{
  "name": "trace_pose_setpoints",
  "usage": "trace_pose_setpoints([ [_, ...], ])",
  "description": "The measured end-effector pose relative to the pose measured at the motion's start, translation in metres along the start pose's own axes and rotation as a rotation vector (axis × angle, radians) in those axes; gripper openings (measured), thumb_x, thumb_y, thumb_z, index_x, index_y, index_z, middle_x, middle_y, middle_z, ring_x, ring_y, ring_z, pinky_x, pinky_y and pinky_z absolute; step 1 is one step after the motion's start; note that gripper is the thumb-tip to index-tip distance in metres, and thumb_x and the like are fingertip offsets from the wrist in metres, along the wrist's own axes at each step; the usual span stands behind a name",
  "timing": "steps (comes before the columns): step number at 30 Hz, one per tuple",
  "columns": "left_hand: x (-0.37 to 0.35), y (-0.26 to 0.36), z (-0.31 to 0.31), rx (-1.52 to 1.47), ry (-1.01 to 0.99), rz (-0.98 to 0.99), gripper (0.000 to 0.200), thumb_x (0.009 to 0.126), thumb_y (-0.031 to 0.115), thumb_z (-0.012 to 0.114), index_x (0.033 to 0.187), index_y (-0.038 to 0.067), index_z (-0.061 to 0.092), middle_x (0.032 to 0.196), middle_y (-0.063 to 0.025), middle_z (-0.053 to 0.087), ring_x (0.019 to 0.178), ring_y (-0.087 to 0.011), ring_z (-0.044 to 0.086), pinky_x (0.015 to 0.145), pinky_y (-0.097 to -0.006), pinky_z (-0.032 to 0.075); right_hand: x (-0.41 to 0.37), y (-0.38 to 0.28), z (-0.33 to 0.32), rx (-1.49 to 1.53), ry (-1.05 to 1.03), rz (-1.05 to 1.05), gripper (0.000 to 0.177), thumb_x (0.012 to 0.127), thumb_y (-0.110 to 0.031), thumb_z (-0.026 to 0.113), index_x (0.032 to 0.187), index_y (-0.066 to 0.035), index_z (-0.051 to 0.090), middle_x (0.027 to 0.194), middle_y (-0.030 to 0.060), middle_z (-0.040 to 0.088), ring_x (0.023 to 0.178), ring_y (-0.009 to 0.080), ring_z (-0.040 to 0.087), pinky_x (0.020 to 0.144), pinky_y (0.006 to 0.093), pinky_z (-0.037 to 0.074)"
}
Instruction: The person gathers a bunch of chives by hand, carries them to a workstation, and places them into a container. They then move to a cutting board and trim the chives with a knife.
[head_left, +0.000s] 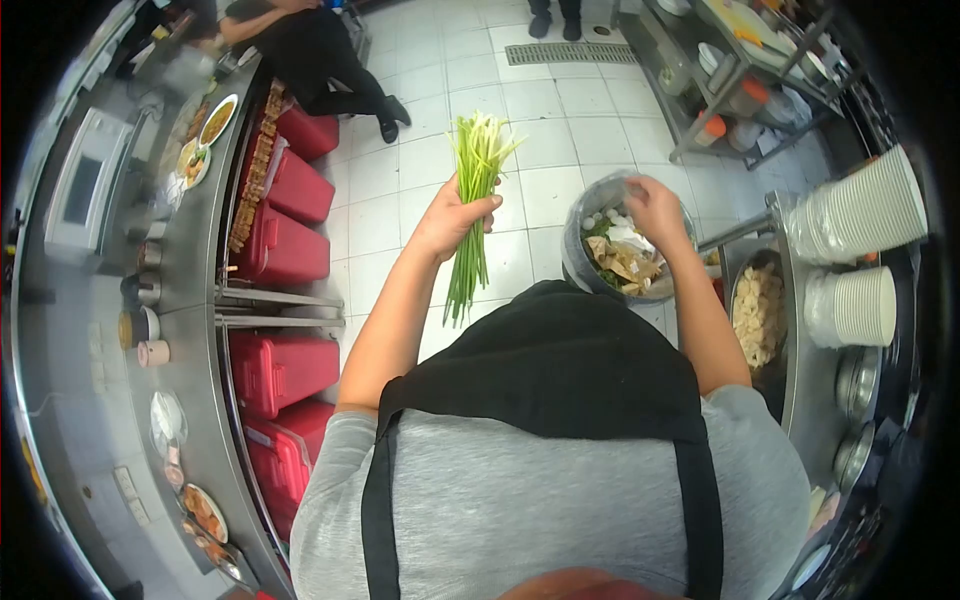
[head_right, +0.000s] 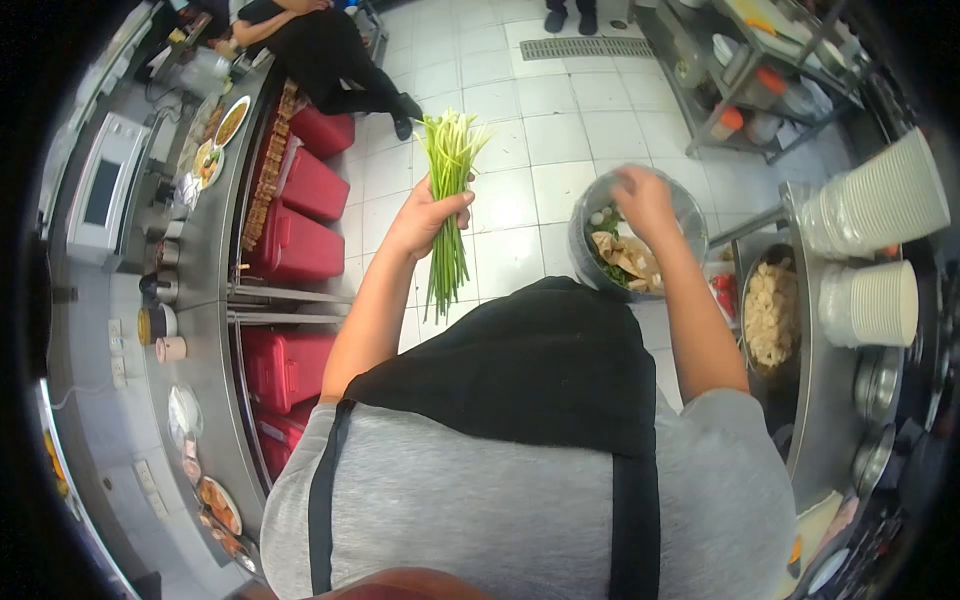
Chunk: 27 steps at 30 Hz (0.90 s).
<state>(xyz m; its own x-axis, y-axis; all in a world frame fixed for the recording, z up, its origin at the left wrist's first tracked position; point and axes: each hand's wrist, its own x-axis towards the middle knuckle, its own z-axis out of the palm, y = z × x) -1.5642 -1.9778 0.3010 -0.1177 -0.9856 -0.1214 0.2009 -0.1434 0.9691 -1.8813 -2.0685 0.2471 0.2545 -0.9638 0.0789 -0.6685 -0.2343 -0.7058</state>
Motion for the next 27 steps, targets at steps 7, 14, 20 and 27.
trace_pose_setpoints([
  [7, -0.036, 0.028, -0.041, -0.027, -0.097, 0.016, 0.029, 0.079, 0.007, 0.064, 0.104, 0.001, 0.050, 0.067, -0.0017, 0.050, 0.057, -0.0107, 0.050, 0.057, -0.0254, 0.042, 0.008, -0.084, 0.052, 0.738, -0.431, 0.008, 0.082, 0.076, -0.026, 0.072, 0.143, -0.009, 0.029, 0.142, 0.0201, 0.033, 0.129, 0.0318, 0.037, 0.100, 0.0419, 0.039],
  [14, -0.037, 0.034, -0.079, -0.234, -0.177, -0.100, 0.029, 0.078, 0.010, 0.066, 0.101, 0.002, 0.050, 0.070, -0.0038, 0.050, 0.055, -0.0131, 0.049, 0.054, -0.0273, 0.040, 0.076, -0.235, 0.126, 1.564, -0.875, -0.461, 0.090, 0.072, -0.023, 0.078, 0.143, -0.009, 0.024, 0.135, 0.0208, 0.040, 0.124, 0.0308, 0.043, 0.099, 0.0421, 0.040],
  [20, 0.009, 0.037, -0.119, -0.297, -0.082, -0.083, 0.025, 0.078, 0.009, 0.066, 0.097, 0.004, 0.051, 0.073, -0.0054, 0.052, 0.058, -0.0153, 0.053, 0.057, -0.0290, 0.043, 0.150, -0.281, 0.171, 1.447, -0.894, -0.249, 0.021, 0.083, -0.009, 0.064, 0.102, -0.002, 0.059, 0.076, 0.0079, 0.060, 0.069, 0.0168, 0.061, 0.065, 0.0295, 0.052],
  [27, 0.081, 0.066, -0.176, -0.390, 0.091, -0.067, 0.023, 0.079, 0.011, 0.069, 0.093, 0.004, 0.052, 0.070, -0.0041, 0.052, 0.058, -0.0153, 0.055, 0.056, -0.0304, 0.048, 0.270, -0.321, 0.217, 1.312, -0.935, -0.595, 0.008, 0.081, -0.007, 0.060, 0.083, -0.001, 0.056, 0.104, 0.0189, 0.059, 0.099, 0.0259, 0.059, 0.084, 0.0382, 0.050],
])
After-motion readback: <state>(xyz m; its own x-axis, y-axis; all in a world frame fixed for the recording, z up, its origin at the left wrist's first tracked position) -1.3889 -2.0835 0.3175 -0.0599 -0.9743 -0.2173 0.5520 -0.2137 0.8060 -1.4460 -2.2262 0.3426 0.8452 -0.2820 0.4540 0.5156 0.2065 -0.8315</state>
